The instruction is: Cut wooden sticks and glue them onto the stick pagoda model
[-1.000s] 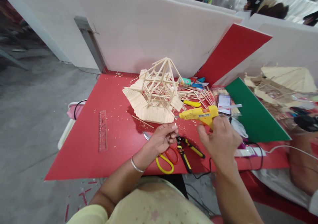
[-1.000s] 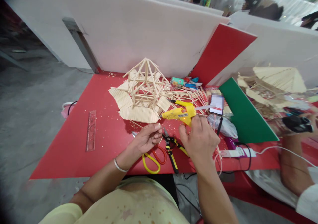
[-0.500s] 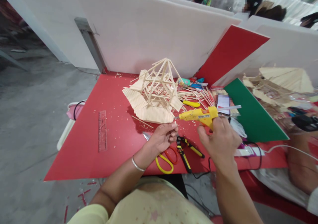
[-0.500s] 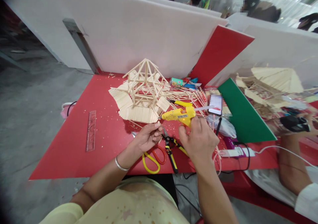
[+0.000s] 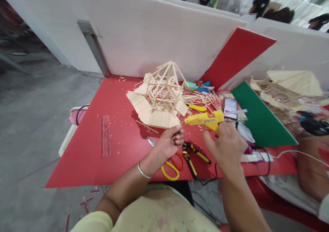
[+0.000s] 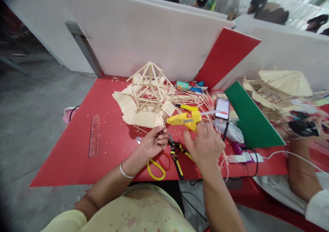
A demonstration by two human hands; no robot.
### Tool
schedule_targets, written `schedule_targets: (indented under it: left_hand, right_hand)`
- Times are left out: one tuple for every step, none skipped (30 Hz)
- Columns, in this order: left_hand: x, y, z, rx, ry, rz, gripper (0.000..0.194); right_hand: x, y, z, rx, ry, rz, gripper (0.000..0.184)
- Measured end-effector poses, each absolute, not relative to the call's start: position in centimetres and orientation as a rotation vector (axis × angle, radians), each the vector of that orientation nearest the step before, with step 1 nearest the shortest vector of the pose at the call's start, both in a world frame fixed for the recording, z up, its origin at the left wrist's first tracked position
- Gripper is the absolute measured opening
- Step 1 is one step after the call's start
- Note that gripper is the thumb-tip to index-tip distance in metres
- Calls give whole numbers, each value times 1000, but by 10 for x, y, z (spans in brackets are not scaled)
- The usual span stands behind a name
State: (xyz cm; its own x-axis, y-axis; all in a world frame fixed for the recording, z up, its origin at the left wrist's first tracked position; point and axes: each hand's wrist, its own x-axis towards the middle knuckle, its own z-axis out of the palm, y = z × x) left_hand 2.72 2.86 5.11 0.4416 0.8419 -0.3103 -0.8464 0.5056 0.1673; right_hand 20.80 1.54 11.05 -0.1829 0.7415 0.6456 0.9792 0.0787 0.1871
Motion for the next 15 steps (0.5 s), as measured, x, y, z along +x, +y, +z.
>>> schedule_targets:
  left_hand:
    - [27, 28, 52, -22, 376, 1045, 24]
    - [27, 28, 53, -30, 375, 1043, 23]
    - [27, 28, 55, -38, 375, 1042, 23]
    - [26, 28, 56, -45, 376, 1041, 22]
    - [26, 28, 56, -52, 377, 1041, 22]
    - [26, 28, 57, -58, 379, 1040, 22]
    - [25, 28, 57, -63, 380, 1040, 22]
    - [25, 28, 56, -66, 377, 1040, 21]
    - [25, 28, 55, -66, 374, 1039, 21]
    - [24, 28, 54, -66, 370, 1037, 20]
    - [24, 28, 53, -65, 368, 1033, 19]
    - [24, 28, 52, -64, 367, 1029, 18]
    - [24, 28, 51, -63, 367, 1028, 18]
    - [24, 28, 51, -63, 368, 1027, 17]
    - [24, 28, 51, -63, 369, 1029, 17]
  right_hand:
    - [208, 15, 111, -1700, -1975, -829, 25]
    - [208, 15, 111, -1697, -1970, -818, 25]
    - [208, 15, 111, -1693, -1967, -813, 25]
    - [208, 15, 111, -1690, -1964, -816, 25]
    - [208, 15, 111, -1687, -1964, -825, 25]
    - [208, 15, 111, -1685, -1962, -836, 25]
    - [208, 15, 111, -1683, -1961, -844, 25]
    - [208, 15, 111, -1684, -1959, -846, 25]
    - [208, 15, 111, -1688, -1956, -842, 25]
    - [208, 14, 110, -1695, -1949, -834, 25]
    - [208, 14, 110, -1704, -1946, -823, 25]
    - [207, 14, 110, -1713, -1945, -814, 25]
    - [207, 15, 109, -1721, -1944, -806, 25]
    - [207, 15, 109, -1728, -1942, -804, 25]
    - [207, 15, 108, -1732, -1942, -805, 25]
